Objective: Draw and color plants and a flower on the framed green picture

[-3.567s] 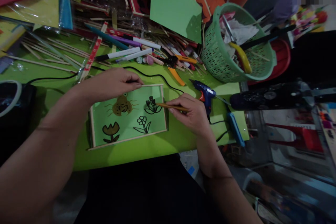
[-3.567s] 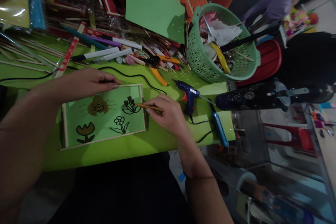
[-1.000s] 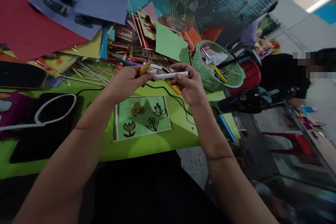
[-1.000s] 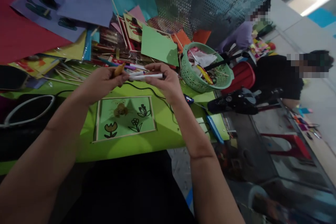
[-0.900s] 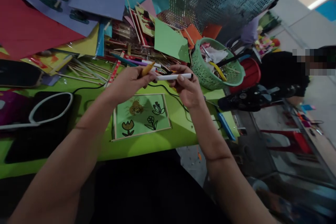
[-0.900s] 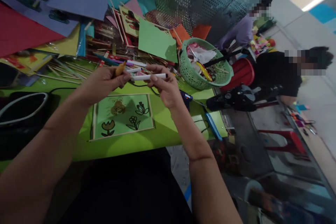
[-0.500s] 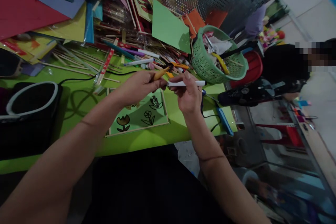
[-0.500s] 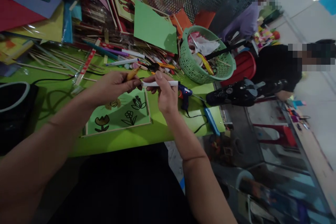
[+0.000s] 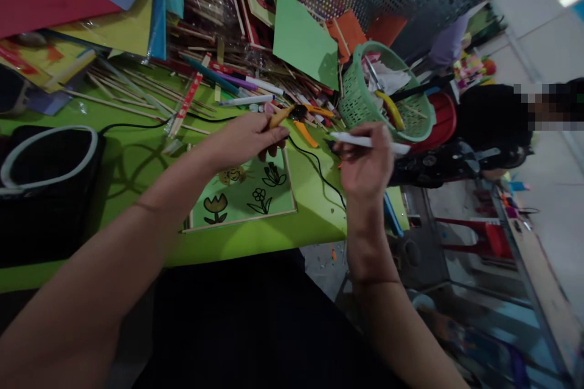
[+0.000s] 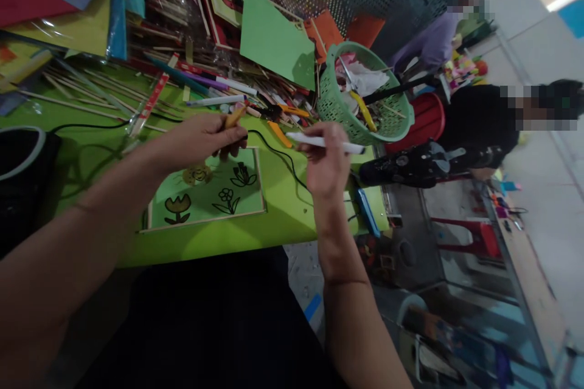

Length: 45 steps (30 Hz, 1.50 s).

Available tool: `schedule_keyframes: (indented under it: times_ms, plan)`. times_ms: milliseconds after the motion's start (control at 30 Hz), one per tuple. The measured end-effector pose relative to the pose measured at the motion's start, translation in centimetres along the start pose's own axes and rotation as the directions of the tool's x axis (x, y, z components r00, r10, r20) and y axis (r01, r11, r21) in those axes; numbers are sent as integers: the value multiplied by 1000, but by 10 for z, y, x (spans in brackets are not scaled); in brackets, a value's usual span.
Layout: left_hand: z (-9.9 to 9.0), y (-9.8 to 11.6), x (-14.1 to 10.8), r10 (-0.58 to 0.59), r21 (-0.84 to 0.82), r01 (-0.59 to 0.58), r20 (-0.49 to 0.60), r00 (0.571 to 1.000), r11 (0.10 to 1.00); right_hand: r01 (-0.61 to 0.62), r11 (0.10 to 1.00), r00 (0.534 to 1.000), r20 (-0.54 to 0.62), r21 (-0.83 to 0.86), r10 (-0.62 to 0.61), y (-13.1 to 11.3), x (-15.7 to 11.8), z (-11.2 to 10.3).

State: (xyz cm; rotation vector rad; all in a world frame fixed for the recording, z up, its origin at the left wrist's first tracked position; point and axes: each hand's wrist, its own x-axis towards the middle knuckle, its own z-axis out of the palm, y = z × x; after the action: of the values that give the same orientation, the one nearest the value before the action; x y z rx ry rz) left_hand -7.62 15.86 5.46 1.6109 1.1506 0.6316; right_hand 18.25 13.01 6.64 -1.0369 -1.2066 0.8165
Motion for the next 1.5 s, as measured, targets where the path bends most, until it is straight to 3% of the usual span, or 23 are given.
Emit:
schedule_keyframes:
  times_ms: [100,200,333,500,667,900,1200,1500]
  plan:
    - [5,-9,5,-45,-4,46,57,997,999,-222,974,950,216,-35,225,20,-24,10]
    - [7,-16,8,-113,-76,117,56,992,990,-311,948,892,322,-75,318,39,-39,15]
    - [6,-16,10,-201,-102,208,75,977,973,-273,941,889,320,-199,326,47,-43,14]
    - [6,-19,10,-186,-86,191,60,981,978,-180,929,909,307,-324,283,40,-44,16]
    - [6,-27,11,-107,-101,114,72,992,988,-162,922,898,336,-351,286,39,-45,18]
    - [6,-19,11,-199,-83,203,56,978,976,-138,922,897,350,-363,271,42,-46,14]
    - [6,-25,11,-135,-110,141,63,989,984,-128,915,895,354,-383,273,42,-47,14]
    - [6,-22,12,-158,-104,164,63,985,981,-116,909,893,359,-401,273,43,-48,14]
